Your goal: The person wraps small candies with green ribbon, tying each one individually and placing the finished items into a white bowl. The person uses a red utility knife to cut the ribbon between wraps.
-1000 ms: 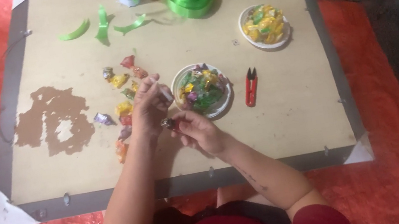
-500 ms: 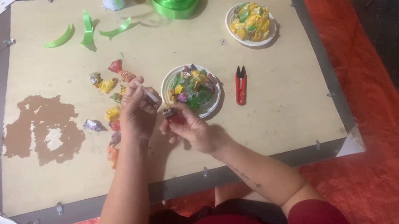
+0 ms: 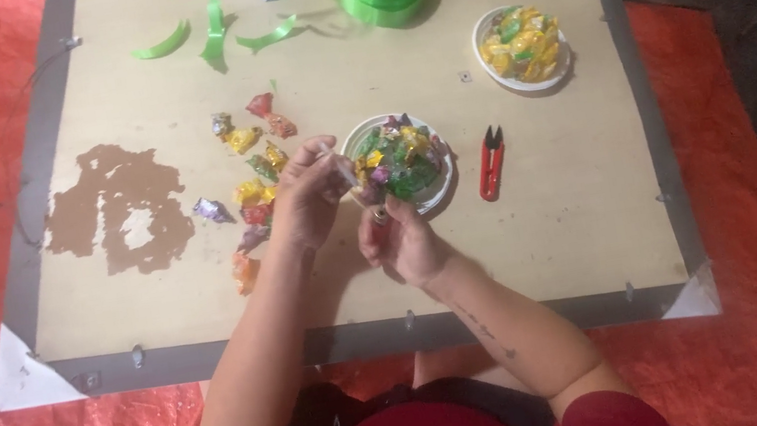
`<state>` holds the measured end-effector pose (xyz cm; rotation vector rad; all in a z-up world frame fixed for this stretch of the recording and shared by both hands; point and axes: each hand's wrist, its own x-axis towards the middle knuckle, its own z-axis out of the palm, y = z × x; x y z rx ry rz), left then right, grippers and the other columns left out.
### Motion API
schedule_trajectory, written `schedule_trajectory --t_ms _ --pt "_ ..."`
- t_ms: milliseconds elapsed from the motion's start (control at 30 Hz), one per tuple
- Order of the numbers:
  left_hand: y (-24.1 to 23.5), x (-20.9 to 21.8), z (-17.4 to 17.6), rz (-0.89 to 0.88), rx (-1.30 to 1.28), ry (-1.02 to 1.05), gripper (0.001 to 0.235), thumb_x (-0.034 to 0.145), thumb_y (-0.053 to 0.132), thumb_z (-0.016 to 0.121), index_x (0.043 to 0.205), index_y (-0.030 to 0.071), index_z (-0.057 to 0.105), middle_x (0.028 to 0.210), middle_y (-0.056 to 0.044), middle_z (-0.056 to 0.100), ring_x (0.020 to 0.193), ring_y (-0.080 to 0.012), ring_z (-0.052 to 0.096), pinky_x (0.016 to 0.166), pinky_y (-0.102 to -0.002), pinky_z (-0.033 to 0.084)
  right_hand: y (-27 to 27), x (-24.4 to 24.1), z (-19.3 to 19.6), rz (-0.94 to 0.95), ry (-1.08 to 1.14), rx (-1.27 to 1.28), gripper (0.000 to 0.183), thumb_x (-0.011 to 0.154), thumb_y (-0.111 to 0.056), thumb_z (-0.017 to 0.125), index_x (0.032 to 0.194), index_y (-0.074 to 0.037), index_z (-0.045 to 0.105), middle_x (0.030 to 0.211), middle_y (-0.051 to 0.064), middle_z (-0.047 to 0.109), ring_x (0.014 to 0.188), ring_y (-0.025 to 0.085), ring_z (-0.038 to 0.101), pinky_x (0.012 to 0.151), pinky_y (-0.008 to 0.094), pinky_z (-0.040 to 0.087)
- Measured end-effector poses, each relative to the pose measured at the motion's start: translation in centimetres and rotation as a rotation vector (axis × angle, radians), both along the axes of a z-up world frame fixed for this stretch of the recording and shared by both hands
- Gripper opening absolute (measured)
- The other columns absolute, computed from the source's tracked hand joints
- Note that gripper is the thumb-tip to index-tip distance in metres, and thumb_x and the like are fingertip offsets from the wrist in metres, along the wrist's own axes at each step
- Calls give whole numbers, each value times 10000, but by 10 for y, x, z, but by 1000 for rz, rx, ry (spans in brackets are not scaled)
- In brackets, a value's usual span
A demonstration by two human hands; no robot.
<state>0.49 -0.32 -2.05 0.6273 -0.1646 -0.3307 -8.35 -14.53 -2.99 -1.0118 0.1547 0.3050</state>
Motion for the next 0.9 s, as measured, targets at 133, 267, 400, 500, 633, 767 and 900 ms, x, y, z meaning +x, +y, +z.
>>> schedule_trajectory --t_ms 133,267,400,500,633,767,900 --pt "-1 -3 13 -19 33 -27 256 932 123 708 1182 121 652 851 -154 751 732 -176 742 668 -253 539 1 -4 24 23 51 6 619 909 -615 487 714 -44 625 550 162 518 571 281 598 481 314 467" --pt "-4 -9 19 -55 23 -38 275 921 103 706 1185 84 631 835 -169 742 727 -178 750 668 -250 563 4 -13 48 90 180 176 612 895 -581 417 730 -22 602 577 147 496 625 299 593 523 369 478" --pt "-4 -9 23 -77 28 -48 250 932 89 696 1174 75 637 823 -181 735 745 -208 761 711 -294 597 0 -13 33 103 180 191 584 943 -528 341 745 -44 601 598 117 503 628 278 597 527 362 474" --pt "-2 -9 22 -91 12 -43 290 922 102 710 1196 58 626 866 -194 745 783 -218 772 728 -302 605 3 -12 38 139 240 186 624 905 -592 418 714 -17 569 594 131 430 628 291 535 533 365 397" --pt "-1 -14 29 -117 8 -46 284 924 103 708 1193 67 624 881 -206 750 803 -229 780 756 -321 617 0 -11 27 149 271 226 633 890 -619 429 723 -28 580 606 124 445 656 287 545 552 364 409" --pt "-2 -14 27 -123 30 -85 265 921 118 722 1164 64 631 863 -178 755 770 -205 771 742 -311 619 -2 -11 28 151 268 238 613 917 -584 422 737 -30 610 617 124 467 658 283 555 557 359 402" --pt "-3 -7 17 -121 -2 -92 270 934 110 704 1185 68 615 865 -188 751 784 -222 779 746 -326 624 6 -14 71 134 232 218 735 891 -718 431 741 -24 621 634 128 496 687 275 576 585 354 427"
